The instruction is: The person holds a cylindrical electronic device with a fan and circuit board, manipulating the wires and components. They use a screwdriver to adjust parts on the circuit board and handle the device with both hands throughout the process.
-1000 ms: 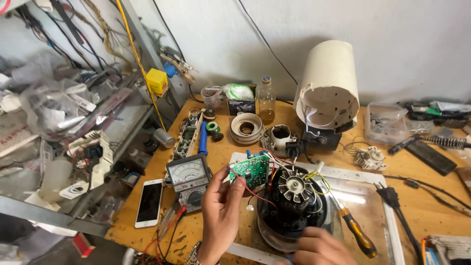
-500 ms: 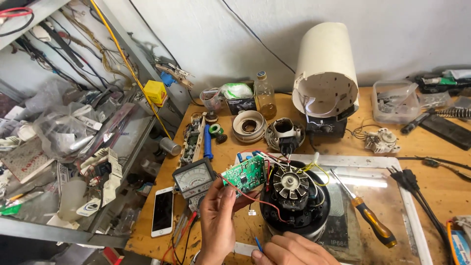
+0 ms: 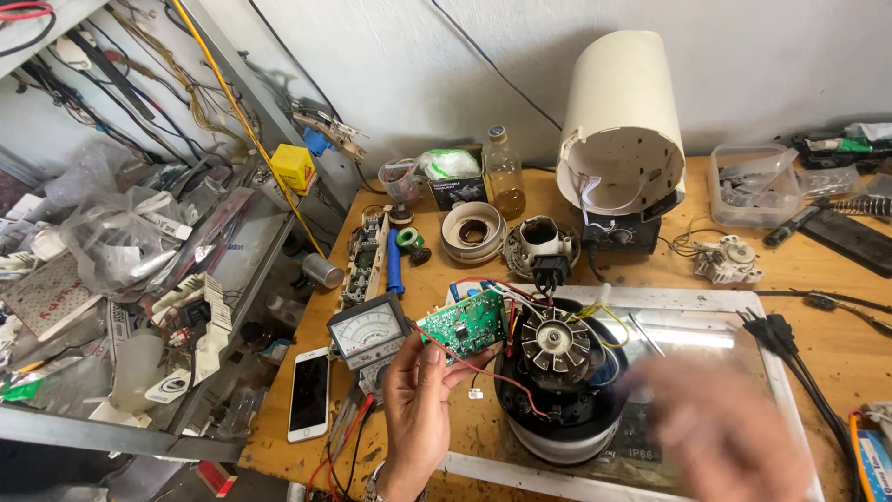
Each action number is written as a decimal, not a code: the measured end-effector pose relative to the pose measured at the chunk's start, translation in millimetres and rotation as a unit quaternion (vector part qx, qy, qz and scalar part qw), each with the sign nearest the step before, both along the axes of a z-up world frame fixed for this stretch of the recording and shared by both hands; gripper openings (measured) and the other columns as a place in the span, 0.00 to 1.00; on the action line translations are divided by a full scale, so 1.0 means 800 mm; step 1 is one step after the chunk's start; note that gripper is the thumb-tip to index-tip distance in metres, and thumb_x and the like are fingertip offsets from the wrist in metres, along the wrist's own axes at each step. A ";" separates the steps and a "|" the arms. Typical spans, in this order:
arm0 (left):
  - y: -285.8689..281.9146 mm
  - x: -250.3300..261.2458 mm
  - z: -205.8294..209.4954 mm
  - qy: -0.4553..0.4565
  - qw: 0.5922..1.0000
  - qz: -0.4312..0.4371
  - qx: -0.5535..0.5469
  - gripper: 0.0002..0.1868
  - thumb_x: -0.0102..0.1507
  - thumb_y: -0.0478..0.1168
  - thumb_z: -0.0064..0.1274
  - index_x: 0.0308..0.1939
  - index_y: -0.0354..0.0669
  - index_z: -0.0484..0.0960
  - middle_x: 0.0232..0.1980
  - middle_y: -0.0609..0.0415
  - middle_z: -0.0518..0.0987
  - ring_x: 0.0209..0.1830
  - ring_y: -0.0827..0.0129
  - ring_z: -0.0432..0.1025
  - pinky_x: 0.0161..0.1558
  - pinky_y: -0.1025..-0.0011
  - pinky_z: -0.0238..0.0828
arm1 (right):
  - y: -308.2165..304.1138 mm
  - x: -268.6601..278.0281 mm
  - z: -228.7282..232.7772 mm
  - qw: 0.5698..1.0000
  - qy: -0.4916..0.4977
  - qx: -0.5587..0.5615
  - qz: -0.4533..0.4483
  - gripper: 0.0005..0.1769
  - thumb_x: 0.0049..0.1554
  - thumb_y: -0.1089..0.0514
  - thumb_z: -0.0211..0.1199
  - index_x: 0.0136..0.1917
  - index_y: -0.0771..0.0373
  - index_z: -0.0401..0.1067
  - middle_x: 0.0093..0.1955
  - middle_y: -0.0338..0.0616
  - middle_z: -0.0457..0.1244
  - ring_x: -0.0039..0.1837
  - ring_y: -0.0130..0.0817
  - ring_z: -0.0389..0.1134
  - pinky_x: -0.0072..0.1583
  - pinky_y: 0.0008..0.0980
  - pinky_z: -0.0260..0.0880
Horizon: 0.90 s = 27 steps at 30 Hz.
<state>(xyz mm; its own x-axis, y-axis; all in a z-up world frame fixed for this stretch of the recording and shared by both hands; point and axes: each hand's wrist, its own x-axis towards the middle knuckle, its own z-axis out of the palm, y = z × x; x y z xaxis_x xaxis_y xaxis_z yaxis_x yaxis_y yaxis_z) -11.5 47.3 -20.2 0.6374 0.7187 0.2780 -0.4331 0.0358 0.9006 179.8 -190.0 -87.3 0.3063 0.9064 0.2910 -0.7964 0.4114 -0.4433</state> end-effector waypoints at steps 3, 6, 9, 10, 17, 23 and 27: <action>-0.004 0.002 0.013 -0.029 0.999 -0.033 0.013 0.11 0.70 0.41 0.46 0.40 0.37 0.78 0.28 0.61 0.69 0.39 0.49 0.83 0.52 0.44 0.85 | 0.006 -0.027 0.162 0.648 -0.446 -0.350 -0.509 0.22 0.61 0.49 0.52 0.50 0.69 0.78 0.51 0.50 0.72 0.56 0.37 0.73 0.64 0.37 0.71; -0.005 0.003 0.015 -0.048 0.998 -0.035 0.010 0.12 0.70 0.40 0.47 0.33 0.40 0.75 0.24 0.63 0.63 0.32 0.61 0.78 0.53 0.41 0.85 | 0.017 0.027 0.160 0.771 -0.309 -0.265 -0.490 0.08 0.62 0.65 0.56 0.55 0.66 0.71 0.50 0.51 0.69 0.56 0.38 0.71 0.71 0.39 0.73; -0.005 0.001 0.014 -0.059 0.997 -0.053 0.023 0.11 0.71 0.41 0.46 0.40 0.36 0.76 0.27 0.62 0.66 0.42 0.41 0.83 0.56 0.38 0.82 | 0.029 0.067 0.163 0.868 -0.272 -0.100 -0.404 0.12 0.60 0.67 0.60 0.58 0.71 0.73 0.55 0.61 0.69 0.52 0.47 0.75 0.64 0.42 0.80; -0.005 0.001 0.012 -0.066 0.996 -0.052 0.025 0.11 0.71 0.40 0.45 0.37 0.37 0.76 0.26 0.63 0.65 0.41 0.43 0.83 0.56 0.38 0.82 | 0.038 0.075 0.175 0.844 -0.412 -0.054 -0.338 0.13 0.60 0.67 0.59 0.58 0.65 0.74 0.61 0.57 0.69 0.59 0.44 0.74 0.67 0.39 0.80; -0.003 0.003 -0.003 -0.076 0.996 -0.043 0.012 0.13 0.71 0.42 0.46 0.36 0.37 0.78 0.32 0.58 0.76 0.44 0.40 0.82 0.58 0.40 0.81 | 0.114 0.065 0.243 0.726 -0.675 -0.009 -0.131 0.11 0.57 0.60 0.63 0.53 0.58 0.80 0.61 0.47 0.73 0.70 0.42 0.70 0.74 0.49 0.65; -0.007 0.004 0.006 -0.056 0.997 -0.038 0.032 0.18 0.72 0.43 0.42 0.46 0.29 0.80 0.47 0.38 0.83 0.44 0.38 0.83 0.54 0.45 0.83 | 0.131 0.058 0.247 0.753 -0.655 -0.022 -0.065 0.11 0.58 0.63 0.62 0.54 0.61 0.80 0.65 0.50 0.70 0.64 0.38 0.74 0.63 0.33 0.77; -0.007 0.006 -0.002 -0.052 0.998 -0.029 0.014 0.17 0.72 0.44 0.42 0.31 0.39 0.72 0.31 0.56 0.70 0.40 0.34 0.83 0.50 0.42 0.84 | 0.127 0.062 0.248 0.751 -0.657 -0.028 -0.058 0.12 0.60 0.61 0.60 0.55 0.61 0.79 0.67 0.51 0.70 0.68 0.39 0.72 0.66 0.34 0.74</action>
